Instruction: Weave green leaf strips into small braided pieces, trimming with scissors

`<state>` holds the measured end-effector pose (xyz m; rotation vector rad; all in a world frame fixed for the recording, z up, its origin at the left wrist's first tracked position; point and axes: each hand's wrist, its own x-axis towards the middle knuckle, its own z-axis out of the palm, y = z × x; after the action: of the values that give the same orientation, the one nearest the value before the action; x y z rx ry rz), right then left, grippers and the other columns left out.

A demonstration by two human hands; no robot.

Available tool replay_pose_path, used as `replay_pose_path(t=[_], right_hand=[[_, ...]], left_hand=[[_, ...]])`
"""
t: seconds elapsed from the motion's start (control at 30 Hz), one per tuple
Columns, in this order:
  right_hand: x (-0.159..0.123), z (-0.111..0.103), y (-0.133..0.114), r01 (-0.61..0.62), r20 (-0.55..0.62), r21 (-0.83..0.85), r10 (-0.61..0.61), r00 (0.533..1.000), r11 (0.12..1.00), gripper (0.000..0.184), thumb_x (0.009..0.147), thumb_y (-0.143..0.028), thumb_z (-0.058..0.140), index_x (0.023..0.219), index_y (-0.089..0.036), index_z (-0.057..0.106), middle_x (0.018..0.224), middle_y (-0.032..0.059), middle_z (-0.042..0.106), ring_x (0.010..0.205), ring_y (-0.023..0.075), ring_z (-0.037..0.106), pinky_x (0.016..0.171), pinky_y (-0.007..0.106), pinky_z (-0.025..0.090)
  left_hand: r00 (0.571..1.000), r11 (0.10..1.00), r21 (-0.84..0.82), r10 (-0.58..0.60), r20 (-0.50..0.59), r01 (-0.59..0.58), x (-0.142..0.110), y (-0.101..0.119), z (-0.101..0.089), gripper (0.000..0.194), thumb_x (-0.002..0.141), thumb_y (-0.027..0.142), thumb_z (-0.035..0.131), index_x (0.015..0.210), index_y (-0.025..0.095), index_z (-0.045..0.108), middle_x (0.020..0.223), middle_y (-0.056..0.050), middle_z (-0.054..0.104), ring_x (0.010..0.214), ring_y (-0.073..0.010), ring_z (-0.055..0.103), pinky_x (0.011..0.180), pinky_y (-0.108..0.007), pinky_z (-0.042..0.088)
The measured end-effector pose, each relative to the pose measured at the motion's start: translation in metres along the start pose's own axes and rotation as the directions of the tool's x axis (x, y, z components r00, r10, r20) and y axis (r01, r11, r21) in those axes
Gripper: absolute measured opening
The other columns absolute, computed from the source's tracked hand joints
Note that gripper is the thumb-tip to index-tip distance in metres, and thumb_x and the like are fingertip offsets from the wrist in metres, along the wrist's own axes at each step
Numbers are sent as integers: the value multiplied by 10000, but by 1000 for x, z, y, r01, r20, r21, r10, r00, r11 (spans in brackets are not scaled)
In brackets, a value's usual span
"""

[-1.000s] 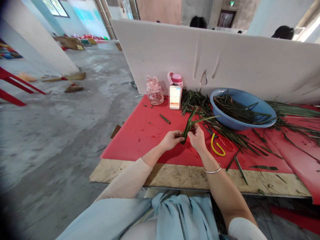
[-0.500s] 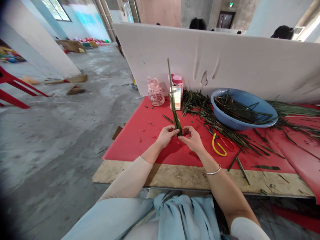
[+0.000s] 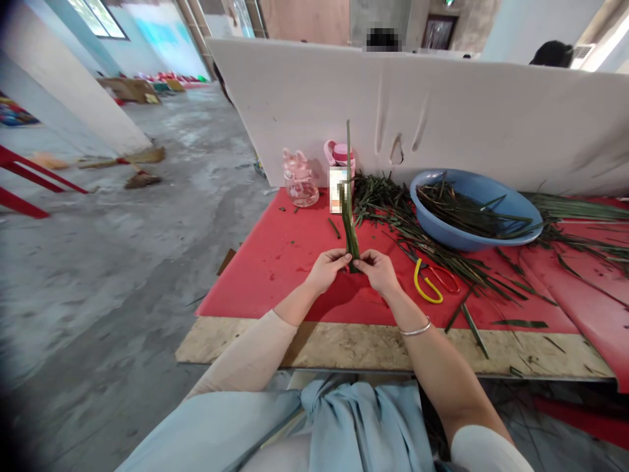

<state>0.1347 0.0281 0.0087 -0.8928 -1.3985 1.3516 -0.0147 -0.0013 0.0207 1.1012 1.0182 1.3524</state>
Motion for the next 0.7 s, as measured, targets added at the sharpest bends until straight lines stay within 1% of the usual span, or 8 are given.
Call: replay_pose_path(t=[0.13, 0.23, 0.3, 0.37, 0.43, 0.57, 0.63, 0.7], right_hand=[[0, -3, 3, 77, 31, -153, -73, 997, 985, 239, 641, -364, 732, 650, -185, 574, 596, -32, 553, 562, 113, 475, 564, 252, 400], [-1, -4, 6, 84, 81, -226, -68, 994, 971, 197, 670, -342, 700, 656, -182, 586, 598, -31, 557, 567, 117, 480, 586, 260, 409], [-2, -3, 7, 48, 117, -204, -24, 993, 978, 201, 675, -355, 694, 673, -182, 592, 617, -26, 576, 578, 122, 499, 604, 266, 421], [-3, -1, 6, 1, 144, -132, 18, 989, 991, 220, 679, -379, 691, 688, -185, 588, 635, -23, 588, 592, 126, 515, 613, 266, 430], [-4, 1, 4, -10, 157, -82, 22, 987, 997, 229, 690, -395, 684, 724, -188, 591, 654, -25, 589, 604, 123, 518, 615, 259, 430], [-5, 4, 2, 71, 150, -190, -43, 988, 979, 218, 734, -400, 647, 763, -187, 608, 666, -28, 582, 606, 115, 496, 603, 246, 414], [-6, 5, 2, 96, 150, -270, -56, 987, 958, 211, 748, -388, 631, 712, -183, 597, 623, -32, 559, 581, 111, 474, 578, 242, 397], [-7, 6, 2, 88, 176, -310, -34, 984, 946, 219, 742, -378, 633, 666, -180, 579, 581, -37, 534, 553, 105, 455, 556, 240, 383]], left_hand=[[996, 994, 61, 85, 11, -86, 0, 0, 1, 283, 662, 377, 732, 806, 138, 686, 728, -25, 665, 661, -117, 551, 657, -243, 426], [991, 987, 101, 131, -25, -128, 1, -2, 0, 244, 669, 345, 731, 780, 142, 653, 708, -10, 640, 671, -117, 547, 668, -240, 428], [990, 990, 77, 127, -60, -122, 3, -5, -2, 246, 676, 357, 723, 768, 142, 647, 702, -6, 633, 666, -116, 542, 665, -240, 428], [993, 995, 23, 98, -70, -97, 5, -7, -3, 265, 676, 382, 718, 765, 140, 657, 701, -7, 636, 656, -115, 539, 663, -244, 429], [995, 997, -32, 70, -75, -72, 6, -9, -3, 284, 662, 397, 727, 765, 138, 668, 701, -8, 641, 648, -114, 540, 666, -249, 431], [991, 994, -74, 74, -109, -83, 5, -9, -1, 286, 626, 373, 755, 763, 137, 671, 728, -17, 655, 681, -119, 558, 698, -253, 439], [980, 989, -96, 98, -174, -115, 6, -8, 0, 270, 631, 357, 748, 772, 144, 658, 715, -5, 642, 667, -109, 549, 685, -244, 436], [955, 982, -116, 113, -274, -150, 8, -7, -1, 262, 643, 347, 735, 794, 154, 643, 701, 10, 624, 639, -95, 533, 656, -232, 426]])
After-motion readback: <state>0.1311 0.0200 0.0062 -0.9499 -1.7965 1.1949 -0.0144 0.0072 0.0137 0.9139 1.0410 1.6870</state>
